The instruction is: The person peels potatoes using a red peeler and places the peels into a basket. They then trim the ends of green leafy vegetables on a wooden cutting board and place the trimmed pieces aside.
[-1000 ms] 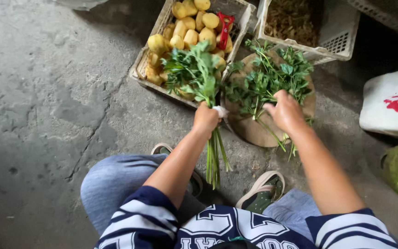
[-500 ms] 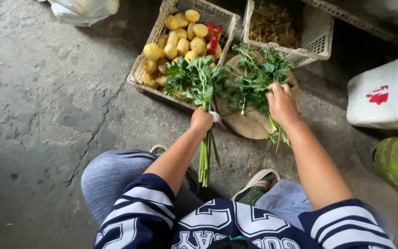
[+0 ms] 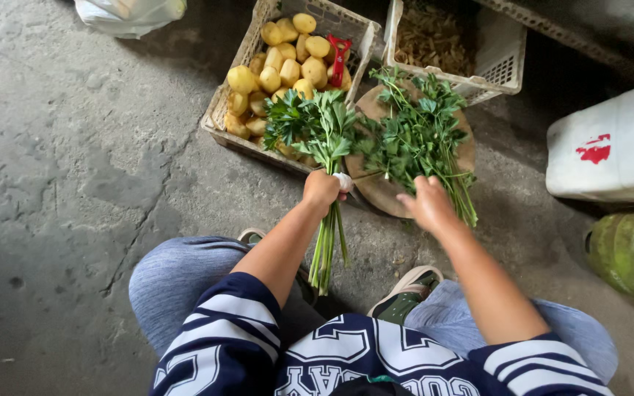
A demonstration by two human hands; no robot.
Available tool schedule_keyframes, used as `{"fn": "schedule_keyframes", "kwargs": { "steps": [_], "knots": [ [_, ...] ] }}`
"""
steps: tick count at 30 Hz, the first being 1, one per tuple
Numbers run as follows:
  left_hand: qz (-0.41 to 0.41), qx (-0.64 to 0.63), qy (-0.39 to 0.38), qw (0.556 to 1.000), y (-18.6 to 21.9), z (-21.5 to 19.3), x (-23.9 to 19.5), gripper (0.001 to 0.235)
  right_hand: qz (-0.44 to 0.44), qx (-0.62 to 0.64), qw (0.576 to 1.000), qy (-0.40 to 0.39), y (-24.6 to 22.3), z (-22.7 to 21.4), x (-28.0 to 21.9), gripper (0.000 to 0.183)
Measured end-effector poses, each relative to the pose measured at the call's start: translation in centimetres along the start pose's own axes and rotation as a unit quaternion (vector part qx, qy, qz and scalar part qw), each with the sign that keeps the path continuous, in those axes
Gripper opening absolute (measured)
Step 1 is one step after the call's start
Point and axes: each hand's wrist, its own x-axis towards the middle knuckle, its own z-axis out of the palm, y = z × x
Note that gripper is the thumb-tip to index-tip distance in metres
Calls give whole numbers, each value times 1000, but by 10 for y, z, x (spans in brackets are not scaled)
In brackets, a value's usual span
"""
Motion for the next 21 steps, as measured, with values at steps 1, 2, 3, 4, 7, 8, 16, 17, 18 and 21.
{"fn": "schedule_keyframes", "kwargs": {
  "steps": [1, 2, 3, 4, 7, 8, 16, 17, 18, 21],
  "knots": [
    [-7, 4, 7, 1000, -1, 0, 2, 10, -26, -27, 999, 37, -1, 10, -5, 39],
    [-13, 8, 14, 1000, -3, 0, 4, 8, -52, -55, 994, 74, -3, 17, -6, 34],
    [-22, 12, 20, 999, -5, 1, 4, 6, -76, -82, 988, 109, -2, 18, -8, 28],
    [-23, 15, 22, 999, -7, 1, 3, 5, -10, -23, 998, 51, 2, 13, -8, 27],
    [-15, 23, 20, 999, -6, 2, 5, 5, 109, 199, 973, -36, 16, -26, 15, 23],
    [-7, 24, 17, 1000, -6, 1, 4, 5, 95, 298, 950, -8, 25, -44, 19, 21],
    [-44, -45, -17, 998, -8, 3, 10, 8, 24, -34, 998, 56, 51, -37, 24, 39],
    [-61, -42, -16, 997, -6, 4, 11, 7, 65, -21, 997, 48, 54, -32, 28, 38],
    [-78, -39, -15, 996, -4, 4, 12, 6, 105, -9, 994, 40, 60, -32, 33, 37],
    [-17, -124, -138, 983, 1, 3, 10, 12, 125, 102, 980, 114, 86, -49, 48, 24]
  ]
}}
